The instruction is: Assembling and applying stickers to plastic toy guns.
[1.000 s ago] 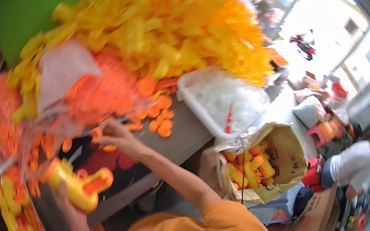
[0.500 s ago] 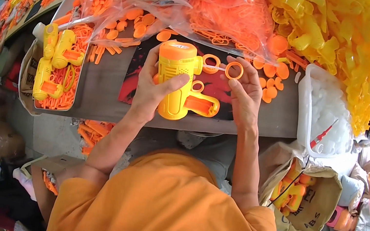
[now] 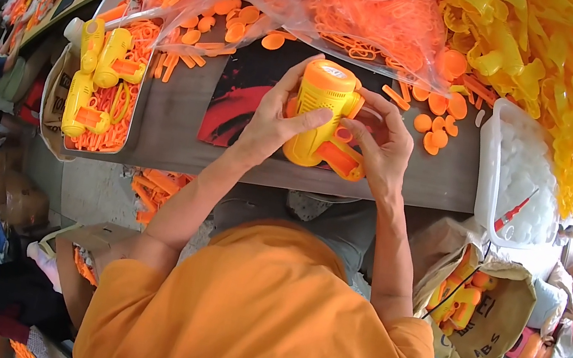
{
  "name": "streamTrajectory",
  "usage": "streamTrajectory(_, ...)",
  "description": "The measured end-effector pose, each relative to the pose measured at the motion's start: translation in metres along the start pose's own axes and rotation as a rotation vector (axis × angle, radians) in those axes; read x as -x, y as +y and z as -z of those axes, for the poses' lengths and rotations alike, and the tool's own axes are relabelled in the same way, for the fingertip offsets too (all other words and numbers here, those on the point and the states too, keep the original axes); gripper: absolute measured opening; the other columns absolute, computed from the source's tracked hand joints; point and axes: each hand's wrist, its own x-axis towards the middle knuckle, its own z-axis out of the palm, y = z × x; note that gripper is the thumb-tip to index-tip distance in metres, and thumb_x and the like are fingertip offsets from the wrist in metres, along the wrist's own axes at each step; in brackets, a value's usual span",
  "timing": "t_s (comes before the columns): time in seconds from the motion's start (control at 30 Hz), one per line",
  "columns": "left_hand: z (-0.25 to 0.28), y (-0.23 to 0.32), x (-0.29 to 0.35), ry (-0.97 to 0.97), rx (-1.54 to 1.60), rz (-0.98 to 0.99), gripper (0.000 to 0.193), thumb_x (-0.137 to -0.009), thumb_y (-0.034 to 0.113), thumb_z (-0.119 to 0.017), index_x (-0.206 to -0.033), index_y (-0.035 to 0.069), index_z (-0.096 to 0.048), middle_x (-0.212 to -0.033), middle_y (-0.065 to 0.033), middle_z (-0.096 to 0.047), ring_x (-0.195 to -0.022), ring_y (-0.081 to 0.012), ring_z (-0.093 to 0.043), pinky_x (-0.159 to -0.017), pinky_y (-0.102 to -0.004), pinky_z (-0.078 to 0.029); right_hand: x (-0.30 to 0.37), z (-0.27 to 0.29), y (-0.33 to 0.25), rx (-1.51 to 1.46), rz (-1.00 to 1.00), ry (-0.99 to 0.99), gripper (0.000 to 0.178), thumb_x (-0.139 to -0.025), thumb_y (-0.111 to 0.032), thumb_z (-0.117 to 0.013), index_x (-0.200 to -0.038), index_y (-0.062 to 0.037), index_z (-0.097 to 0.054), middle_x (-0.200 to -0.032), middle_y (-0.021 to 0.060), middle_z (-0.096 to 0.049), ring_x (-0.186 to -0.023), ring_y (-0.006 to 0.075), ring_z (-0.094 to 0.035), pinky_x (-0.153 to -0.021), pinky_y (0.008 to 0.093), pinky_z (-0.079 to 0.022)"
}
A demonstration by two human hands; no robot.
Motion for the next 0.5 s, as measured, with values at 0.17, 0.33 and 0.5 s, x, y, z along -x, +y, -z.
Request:
streamTrajectory(0.17, 0.004, -0.014, -0.004, -0.058, -0.052, -0.023, 0.08, -0.084, 0.012, -0.072, -0.148, 0.01, -0.023, -0.132, -0.0088, -0.048, -0.121, -0.0171, -0.047, -0.106, -0.0339, -0.036, 0.003, -0.012, -0.002, 0.35, 0.201, 0.114, 0.041, -0.076, 0.009, -0.069, -0.116, 0.0011, -0.06, -0.11, 0.0109, -0.063, -0.096, 0.0203, -0.064, -0.084, 0.0311, -0.054)
streamTrajectory(0.33, 0.002, -0.037, -0.011, 0.12, -0.182, -0.166, 0.081, -0.072, 0.006, -0.082, -0.135, 0.008, -0.031, -0.124, -0.0095, -0.047, -0.112, -0.0166, -0.053, -0.095, -0.0311, -0.047, 0.005, -0.021, 0.004, 0.466, 0.379, 0.068, 0.042, -0.072, 0.01, -0.067, -0.112, 0.0001, -0.063, -0.111, 0.0149, -0.063, -0.096, 0.0245, -0.065, -0.085, 0.0315, -0.052)
streamTrajectory(0.5, 0.001, -0.035, -0.01, 0.084, -0.037, -0.162, 0.077, -0.072, 0.007, -0.081, -0.134, 0.006, -0.033, -0.12, -0.0094, -0.05, -0.11, -0.0151, -0.054, -0.093, -0.0297, -0.048, 0.002, -0.024, 0.033, -0.386, -0.112, -0.101, 0.048, -0.097, -0.016, -0.055, -0.14, -0.0032, -0.039, -0.138, 0.0116, -0.044, -0.119, 0.019, -0.051, -0.099, 0.0307, -0.042)
